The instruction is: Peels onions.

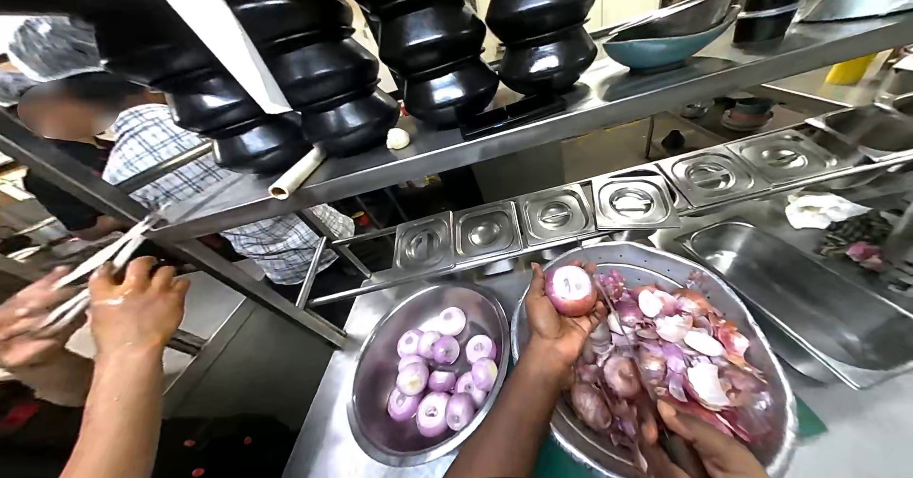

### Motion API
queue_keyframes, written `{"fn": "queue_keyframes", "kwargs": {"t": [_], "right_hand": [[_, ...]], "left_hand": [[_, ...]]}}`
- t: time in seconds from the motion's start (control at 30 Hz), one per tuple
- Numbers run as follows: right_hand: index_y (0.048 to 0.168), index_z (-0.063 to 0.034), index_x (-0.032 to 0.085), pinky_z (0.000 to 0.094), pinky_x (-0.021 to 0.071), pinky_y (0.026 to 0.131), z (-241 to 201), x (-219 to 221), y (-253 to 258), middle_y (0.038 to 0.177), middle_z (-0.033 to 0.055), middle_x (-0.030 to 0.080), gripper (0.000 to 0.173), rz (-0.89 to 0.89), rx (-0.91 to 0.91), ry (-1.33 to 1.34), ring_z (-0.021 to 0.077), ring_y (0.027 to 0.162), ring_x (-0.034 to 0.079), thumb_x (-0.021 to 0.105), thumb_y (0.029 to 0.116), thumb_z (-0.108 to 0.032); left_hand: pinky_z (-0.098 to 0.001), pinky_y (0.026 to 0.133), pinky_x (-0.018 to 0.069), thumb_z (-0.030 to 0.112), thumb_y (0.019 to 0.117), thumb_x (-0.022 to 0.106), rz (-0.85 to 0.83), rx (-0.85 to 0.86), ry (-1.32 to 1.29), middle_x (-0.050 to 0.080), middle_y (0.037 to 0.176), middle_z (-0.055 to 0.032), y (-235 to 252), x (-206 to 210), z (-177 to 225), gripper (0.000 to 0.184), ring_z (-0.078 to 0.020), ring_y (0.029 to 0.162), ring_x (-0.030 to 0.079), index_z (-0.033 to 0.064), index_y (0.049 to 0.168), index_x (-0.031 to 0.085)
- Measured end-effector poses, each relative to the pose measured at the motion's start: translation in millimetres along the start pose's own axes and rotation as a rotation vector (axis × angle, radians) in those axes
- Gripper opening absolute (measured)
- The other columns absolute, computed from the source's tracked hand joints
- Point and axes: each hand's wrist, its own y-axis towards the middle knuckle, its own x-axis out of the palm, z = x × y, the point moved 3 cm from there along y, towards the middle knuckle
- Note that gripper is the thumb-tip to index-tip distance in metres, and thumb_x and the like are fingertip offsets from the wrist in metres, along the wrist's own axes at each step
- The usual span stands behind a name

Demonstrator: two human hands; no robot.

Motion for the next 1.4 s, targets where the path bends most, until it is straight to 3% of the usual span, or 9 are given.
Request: {"fn": "queue_keyframes", "kwargs": {"t": [0.07,0.1,0.2,0.33,0.47,0.57,0.7,0.87,1.4], "right_hand": [[0.117,-0.0117,0.058,0.0316,0.0553,0.044,-9,4,-1,0.071,0.0034,0.061,0.029,0.076,-0.116,-0.208,0.0145,0.051,0.061,0.036,0.1077,-0.027],[0.12,-0.0082,0.056,0.0345,0.0585,0.049,-15,9,-2,0.076,0.0056,0.065,0.027,0.126,-0.172,-0.324,0.0173,0.057,0.065,0.036,0.1081,-0.021],[0.114,-0.003,0.059,0.0376,0.0632,0.061,-25,26,-4,0.088,0.0066,0.072,0.021,0.219,-0.352,-0.646,0.019,0.068,0.071,0.041,0.107,-0.01],[0.113,-0.004,0.06,0.0333,0.06,0.051,-30,40,2,0.08,0.0018,0.067,0.022,0.282,-0.594,-1.041,0.014,0.06,0.066,0.045,0.1091,-0.02],[0.107,-0.008,0.063,0.0303,0.0569,0.05,-32,49,10,0.076,-0.0013,0.065,0.045,0.386,-0.811,-1.302,0.0084,0.059,0.064,0.04,0.1098,-0.047],[0.101,-0.0079,0.063,0.0272,0.055,0.049,-33,56,13,0.072,-0.0011,0.063,0.048,0.423,-0.941,-1.349,0.0062,0.058,0.063,0.038,0.1104,-0.048],[0.097,-0.0082,0.062,0.0243,0.0534,0.049,-32,62,12,0.071,-0.0009,0.064,0.048,0.458,-1.055,-1.388,0.0042,0.058,0.062,0.037,0.1105,-0.047],[0.097,-0.0074,0.062,0.0232,0.0536,0.052,-27,63,11,0.073,0.0016,0.065,0.048,0.463,-1.134,-1.464,0.0048,0.062,0.065,0.037,0.1107,-0.046],[0.093,-0.0071,0.059,0.0209,0.047,0.05,-24,68,18,0.068,0.0021,0.057,0.046,0.541,-1.265,-1.517,0.0047,0.058,0.058,0.038,0.1108,-0.044]], "left_hand": [[-0.0392,0.069,0.0599,0.066,0.1028,0.026,-0.062,0.074,0.046,0.072,0.112,-0.0145,-10,4,0,0.069,-0.0269,0.083,0.071,0.0149,0.124,0.067],[-0.0385,0.068,0.0598,0.06,0.1052,0.025,-0.123,0.127,0.056,0.072,0.112,-0.0154,-16,7,0,0.066,-0.027,0.084,0.072,0.0134,0.123,0.067],[-0.0383,0.074,0.0606,0.045,0.1056,0.028,-0.35,0.29,0.047,0.072,0.109,-0.0143,-33,16,0,0.054,-0.0253,0.092,0.072,0.0109,0.116,0.069],[-0.0388,0.086,0.058,0.04,0.0997,0.043,-0.568,0.436,0.032,0.07,0.112,-0.0123,-48,26,-1,0.044,-0.0224,0.102,0.069,0.0106,0.118,0.07],[-0.0415,0.09,0.0558,0.046,0.1006,0.048,-0.616,0.495,0.027,0.066,0.122,-0.0147,-62,31,-4,0.045,-0.0254,0.109,0.066,0.0125,0.126,0.063],[-0.047,0.1,0.0514,0.038,0.103,0.049,-0.702,0.462,-0.044,0.062,0.13,-0.0131,-73,33,-7,0.038,-0.0274,0.121,0.061,0.0139,0.13,0.061],[-0.0437,0.095,0.0534,0.033,0.0949,0.055,-0.716,0.48,-0.097,0.066,0.116,-0.0093,-80,35,-6,0.031,-0.0236,0.111,0.064,0.0124,0.114,0.068],[-0.0436,0.093,0.0545,0.039,0.0953,0.056,-0.677,0.539,-0.104,0.067,0.109,-0.0075,-86,40,-3,0.03,-0.0233,0.107,0.066,0.0127,0.1,0.07],[-0.0426,0.09,0.0551,0.033,0.0977,0.047,-0.602,0.65,-0.036,0.065,0.104,-0.0064,-88,40,-2,0.028,-0.0221,0.102,0.065,0.0138,0.099,0.067]]}}
